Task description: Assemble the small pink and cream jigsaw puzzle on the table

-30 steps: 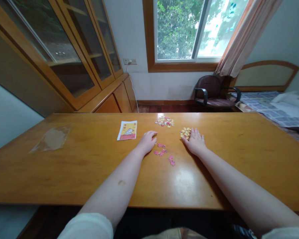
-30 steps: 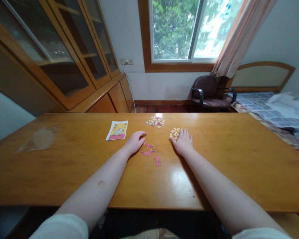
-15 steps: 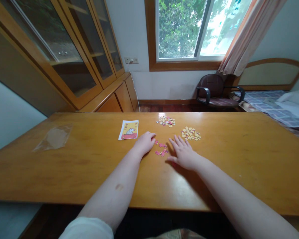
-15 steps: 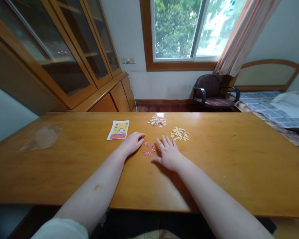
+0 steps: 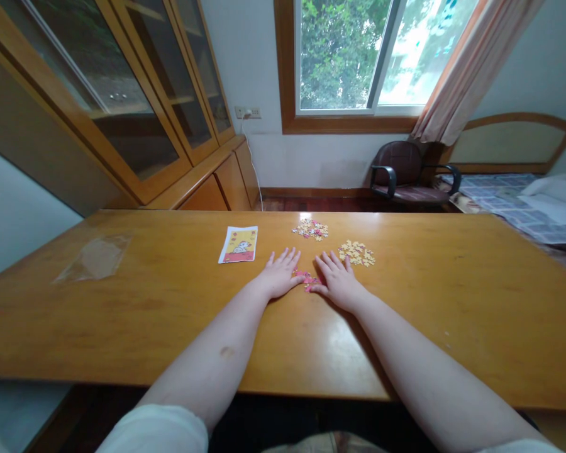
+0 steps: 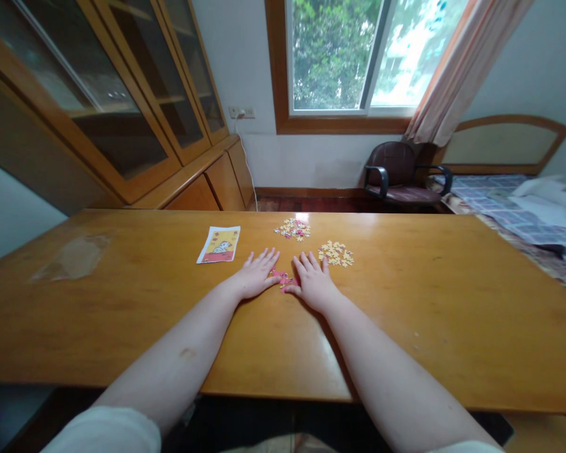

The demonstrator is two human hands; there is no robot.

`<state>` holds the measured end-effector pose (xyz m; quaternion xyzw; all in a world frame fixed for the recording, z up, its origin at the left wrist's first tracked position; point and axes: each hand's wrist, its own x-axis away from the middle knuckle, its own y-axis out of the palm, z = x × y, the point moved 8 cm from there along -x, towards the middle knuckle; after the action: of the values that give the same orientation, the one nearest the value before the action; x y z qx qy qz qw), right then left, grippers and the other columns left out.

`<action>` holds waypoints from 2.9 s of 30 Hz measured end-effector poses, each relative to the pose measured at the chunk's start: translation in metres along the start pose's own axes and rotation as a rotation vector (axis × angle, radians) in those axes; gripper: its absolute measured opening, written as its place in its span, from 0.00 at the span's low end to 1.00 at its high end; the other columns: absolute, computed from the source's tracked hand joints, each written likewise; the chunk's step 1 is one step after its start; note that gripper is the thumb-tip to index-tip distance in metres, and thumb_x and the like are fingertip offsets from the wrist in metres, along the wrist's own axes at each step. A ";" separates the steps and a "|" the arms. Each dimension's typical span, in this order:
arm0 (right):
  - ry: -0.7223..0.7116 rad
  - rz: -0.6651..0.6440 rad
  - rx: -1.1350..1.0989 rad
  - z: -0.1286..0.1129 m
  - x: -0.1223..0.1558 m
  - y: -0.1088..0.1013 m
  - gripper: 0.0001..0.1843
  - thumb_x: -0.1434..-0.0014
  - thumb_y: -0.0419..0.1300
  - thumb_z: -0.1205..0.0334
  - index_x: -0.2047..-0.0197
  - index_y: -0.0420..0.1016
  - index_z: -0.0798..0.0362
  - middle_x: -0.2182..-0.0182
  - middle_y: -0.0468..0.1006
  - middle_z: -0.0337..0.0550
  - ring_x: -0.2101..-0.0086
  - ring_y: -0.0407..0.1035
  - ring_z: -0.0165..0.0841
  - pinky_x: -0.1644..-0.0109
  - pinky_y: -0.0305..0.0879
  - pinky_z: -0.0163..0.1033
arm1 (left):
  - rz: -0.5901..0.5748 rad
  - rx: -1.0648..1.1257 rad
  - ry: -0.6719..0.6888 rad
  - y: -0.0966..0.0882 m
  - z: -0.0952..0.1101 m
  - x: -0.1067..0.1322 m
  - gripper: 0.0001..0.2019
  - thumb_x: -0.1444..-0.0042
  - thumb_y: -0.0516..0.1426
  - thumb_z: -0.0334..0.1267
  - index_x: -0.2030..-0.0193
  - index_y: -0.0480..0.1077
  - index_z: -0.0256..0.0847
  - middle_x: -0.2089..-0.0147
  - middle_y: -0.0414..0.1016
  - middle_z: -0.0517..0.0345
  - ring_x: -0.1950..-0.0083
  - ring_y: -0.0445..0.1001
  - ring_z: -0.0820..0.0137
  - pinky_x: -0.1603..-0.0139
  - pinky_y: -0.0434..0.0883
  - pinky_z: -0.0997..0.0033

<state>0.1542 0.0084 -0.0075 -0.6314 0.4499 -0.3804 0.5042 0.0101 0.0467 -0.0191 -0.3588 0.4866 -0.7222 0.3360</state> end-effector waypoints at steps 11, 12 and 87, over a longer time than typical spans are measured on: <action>-0.038 -0.089 0.007 0.002 0.005 0.010 0.42 0.36 0.42 0.36 0.28 0.49 0.54 0.29 0.44 0.54 0.31 0.37 0.48 0.32 0.28 0.66 | -0.062 -0.006 0.054 0.008 0.003 0.005 0.50 0.47 0.53 0.66 0.26 0.40 0.41 0.25 0.34 0.42 0.24 0.33 0.52 0.29 0.33 0.41; -0.040 -0.083 0.012 0.000 0.002 0.010 0.41 0.35 0.41 0.37 0.28 0.49 0.54 0.29 0.44 0.53 0.31 0.37 0.47 0.32 0.28 0.66 | -0.058 -0.005 0.060 0.008 0.007 0.004 0.48 0.45 0.52 0.66 0.26 0.40 0.41 0.25 0.34 0.43 0.24 0.34 0.52 0.29 0.32 0.41; -0.099 0.303 -0.324 0.005 0.002 -0.028 0.10 0.39 0.58 0.63 0.68 0.81 0.52 0.69 0.78 0.44 0.66 0.70 0.33 0.57 0.63 0.37 | 0.402 0.113 0.077 -0.039 0.013 0.006 0.06 0.44 0.60 0.38 0.60 0.75 0.43 0.54 0.76 0.54 0.50 0.71 0.62 0.44 0.67 0.59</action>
<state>0.1648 0.0105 0.0188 -0.6471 0.5695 -0.1918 0.4691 0.0131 0.0472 0.0220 -0.2072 0.5196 -0.6800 0.4740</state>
